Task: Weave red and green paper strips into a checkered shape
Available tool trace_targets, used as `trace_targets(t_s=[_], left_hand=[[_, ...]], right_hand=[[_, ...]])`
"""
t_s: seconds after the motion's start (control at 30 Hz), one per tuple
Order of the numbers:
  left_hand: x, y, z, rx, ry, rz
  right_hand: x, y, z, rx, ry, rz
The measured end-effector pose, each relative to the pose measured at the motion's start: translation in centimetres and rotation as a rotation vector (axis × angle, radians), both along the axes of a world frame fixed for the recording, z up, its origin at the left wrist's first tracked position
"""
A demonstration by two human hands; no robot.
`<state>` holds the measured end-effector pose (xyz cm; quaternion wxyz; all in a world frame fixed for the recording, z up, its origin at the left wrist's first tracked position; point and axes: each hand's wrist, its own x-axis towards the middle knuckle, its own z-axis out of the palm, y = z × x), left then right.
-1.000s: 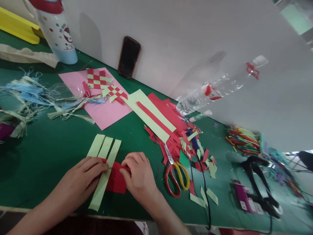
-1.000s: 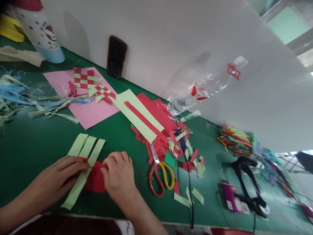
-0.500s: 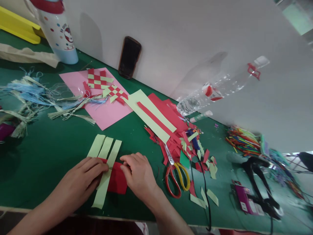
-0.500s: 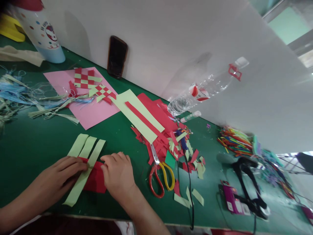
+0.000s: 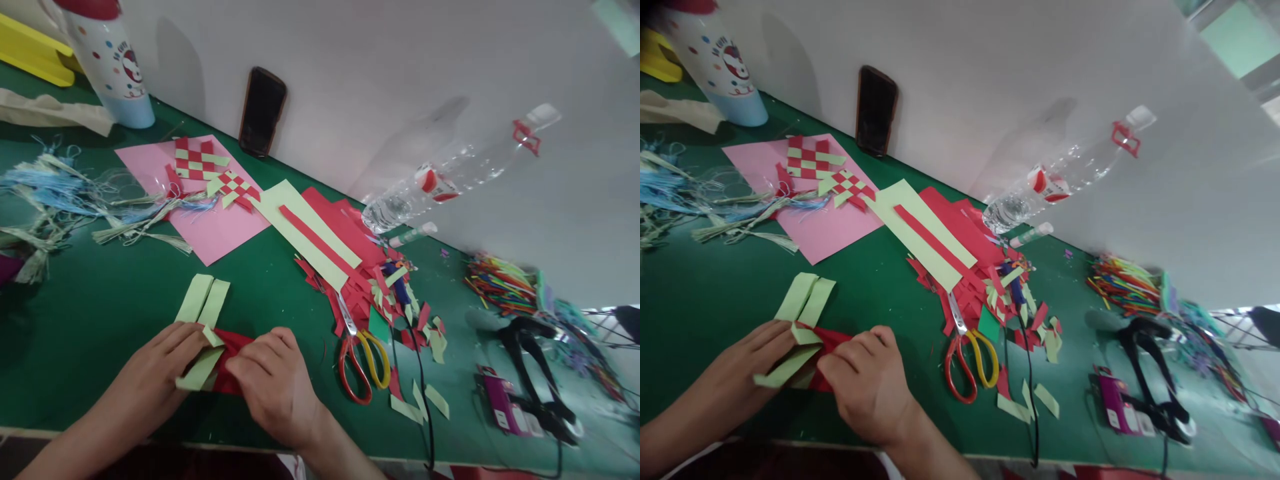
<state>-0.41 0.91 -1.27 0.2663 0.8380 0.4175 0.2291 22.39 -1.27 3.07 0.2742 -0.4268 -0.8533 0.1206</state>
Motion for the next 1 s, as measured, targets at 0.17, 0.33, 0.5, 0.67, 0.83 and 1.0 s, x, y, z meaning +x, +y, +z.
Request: trace_targets(t_s=[0.17,0.33,0.5,0.67,0.83,1.0], left_hand=[[0.0,0.0,0.0,-0.016,0.019,-0.005],[-0.1,0.1,-0.2,0.035,0.082,0.022],[-0.2,0.0,-0.3,0.015,0.085,0.013],[-0.2,-0.1,-0.3,0.008,0.06,0.02],[-0.1,-0.2,-0.5,0.049,0.092,0.063],[-0.1,-0.2,-0.5,0.072,0.111,0.058]], right_hand=[[0.0,-0.1,0.0,-0.004,0.01,-0.015],[0.2,0.0,0.0,-0.051,0.051,-0.114],[0.6,0.0,-0.3,-0.123,0.065,-0.169],[0.6,0.1,-0.8,-0.156,0.053,-0.181],[0.5,0.2,-1.0,-0.166,0.076,-0.185],[0.6,0.2,-1.0,-0.171,0.075,-0.189]])
